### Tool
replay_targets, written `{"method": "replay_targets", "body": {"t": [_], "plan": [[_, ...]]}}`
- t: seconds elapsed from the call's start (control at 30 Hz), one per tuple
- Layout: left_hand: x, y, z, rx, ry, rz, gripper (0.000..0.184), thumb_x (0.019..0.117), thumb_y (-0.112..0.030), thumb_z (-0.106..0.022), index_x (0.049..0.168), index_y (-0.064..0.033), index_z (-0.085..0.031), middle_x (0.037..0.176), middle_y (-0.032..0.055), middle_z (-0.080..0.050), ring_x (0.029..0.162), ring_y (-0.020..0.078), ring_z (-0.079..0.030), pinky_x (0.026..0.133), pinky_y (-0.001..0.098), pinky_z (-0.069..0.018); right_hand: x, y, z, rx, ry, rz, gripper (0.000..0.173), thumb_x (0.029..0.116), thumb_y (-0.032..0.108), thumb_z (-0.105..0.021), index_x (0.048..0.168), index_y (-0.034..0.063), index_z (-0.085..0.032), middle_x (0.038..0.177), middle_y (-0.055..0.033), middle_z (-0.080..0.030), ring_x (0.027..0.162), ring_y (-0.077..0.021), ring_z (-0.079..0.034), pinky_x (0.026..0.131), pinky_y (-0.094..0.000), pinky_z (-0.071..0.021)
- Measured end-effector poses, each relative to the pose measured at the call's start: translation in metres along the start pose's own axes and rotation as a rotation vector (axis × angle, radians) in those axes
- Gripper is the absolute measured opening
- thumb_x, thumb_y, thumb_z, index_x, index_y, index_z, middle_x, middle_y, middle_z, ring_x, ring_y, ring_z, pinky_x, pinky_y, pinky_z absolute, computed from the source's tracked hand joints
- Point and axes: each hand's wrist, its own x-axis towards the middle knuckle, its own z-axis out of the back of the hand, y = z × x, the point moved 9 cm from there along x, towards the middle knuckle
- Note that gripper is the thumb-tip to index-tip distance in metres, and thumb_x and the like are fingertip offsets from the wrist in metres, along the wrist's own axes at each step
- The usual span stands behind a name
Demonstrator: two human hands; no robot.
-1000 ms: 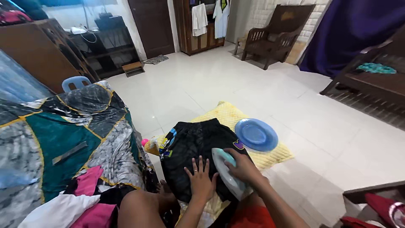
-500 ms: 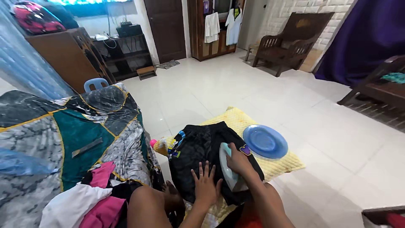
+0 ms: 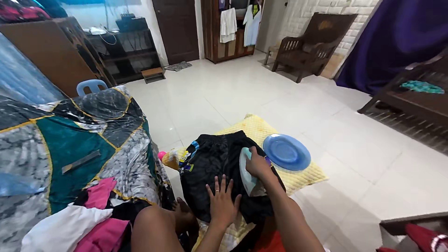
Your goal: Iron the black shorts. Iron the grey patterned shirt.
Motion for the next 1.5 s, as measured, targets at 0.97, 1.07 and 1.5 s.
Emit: {"method": "replay_targets", "body": {"t": [0.97,1.07,1.5], "plan": [[0.045,0.010,0.071,-0.220,0.035,0.131,0.062,0.1036,-0.064,-0.032,0.144,-0.0248,-0.059,0.143,0.0052,-0.062,0.134,0.0305,-0.056,0.110,0.0666,-0.0379,0.000,0.017,0.005,0.057,-0.187,0.205,0.059,0.1033,0.028,-0.055,0.158,0.0176,-0.035,0.112,-0.0190,-0.072,0.100,-0.0386,-0.073,0.089,-0.0582,-0.0579],[0.115,0.014,0.111,-0.180,-0.154,0.060,0.046,0.1081,-0.042,-0.035,0.140,-0.0220,-0.061,0.141,0.0046,-0.063,0.135,0.0277,-0.055,0.111,0.0609,-0.0385,0.025,0.034,0.002,-0.001,-0.014,0.258,0.058,0.1035,0.029,-0.055,0.157,0.0216,-0.036,0.112,-0.0192,-0.072,0.101,-0.0387,-0.072,0.089,-0.0596,-0.0573],[0.201,0.070,0.032,0.078,-0.110,0.083,0.067,0.1038,-0.063,-0.021,0.165,-0.0342,-0.023,0.173,-0.0084,-0.017,0.160,0.0341,-0.009,0.113,0.0823,0.0015,0.043,0.068,0.000,-0.092,-0.086,0.241,0.055,0.1048,0.034,-0.049,0.158,0.0263,-0.037,0.114,-0.0159,-0.072,0.104,-0.0366,-0.072,0.087,-0.0576,-0.0583]]}}
